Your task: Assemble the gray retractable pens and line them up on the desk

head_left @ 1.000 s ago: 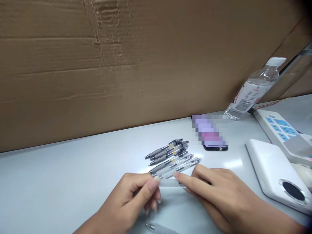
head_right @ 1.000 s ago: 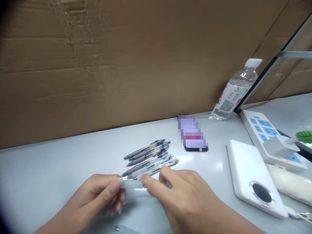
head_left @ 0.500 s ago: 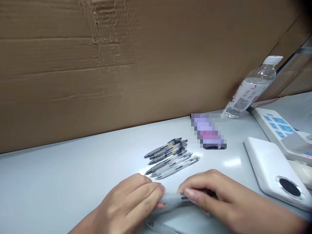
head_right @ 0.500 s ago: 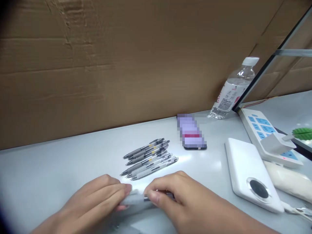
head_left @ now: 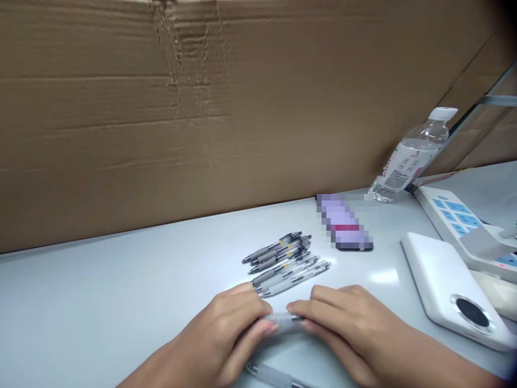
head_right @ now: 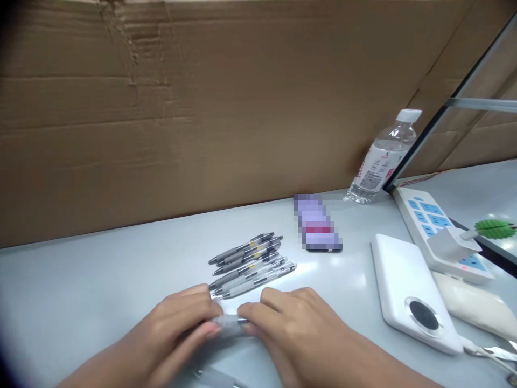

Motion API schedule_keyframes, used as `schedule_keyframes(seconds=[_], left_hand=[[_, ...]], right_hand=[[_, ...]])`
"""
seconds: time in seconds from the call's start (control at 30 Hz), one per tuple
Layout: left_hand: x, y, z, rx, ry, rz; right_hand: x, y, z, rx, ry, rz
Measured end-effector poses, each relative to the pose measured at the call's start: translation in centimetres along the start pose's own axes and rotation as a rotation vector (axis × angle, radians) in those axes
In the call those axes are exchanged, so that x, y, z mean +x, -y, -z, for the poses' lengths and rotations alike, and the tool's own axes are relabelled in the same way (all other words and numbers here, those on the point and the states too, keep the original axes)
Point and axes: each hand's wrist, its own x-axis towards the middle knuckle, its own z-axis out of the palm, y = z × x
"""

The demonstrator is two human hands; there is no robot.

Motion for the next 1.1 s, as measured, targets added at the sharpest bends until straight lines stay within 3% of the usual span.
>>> schedule_keyframes(seconds=[0.17, 0.4, 0.57, 0.73, 0.87, 0.97, 1.1], left_hand=[[-0.2, 0.3, -0.8, 0.221, -0.147, -0.268], [0.1, 0.2, -0.6, 0.329, -0.199, -0.234], [-0.1, -1.3, -0.5, 0.446, 0.101, -0.316], [-0.2, -2.3, -0.9, 0.506, 0.162, -0.285], [0.0, -1.8, 0.2, 0.301, 0.065, -0.198], [0.3, -0.3, 0.5, 0.193, -0.055, -0.212], [0.5, 1.4, 0.0, 0.233, -0.134, -0.221]], right_hand=[[0.1, 0.9, 0.8, 0.32, 0.104, -0.257], [0.2, -0.8, 0.3, 0.189, 0.163, -0.272], [0.3, -1.2, 0.3, 0.091, 0.179, -0.208], [0.1, -0.9, 0.5, 0.086, 0.243, -0.152], [-0.1, -0.8, 0.7, 0.109, 0.305, -0.128], [0.2, -0.9, 1.2, 0.164, 0.315, -0.11], [0.8, -1.2, 1.9, 0.373, 0.186, -0.289]])
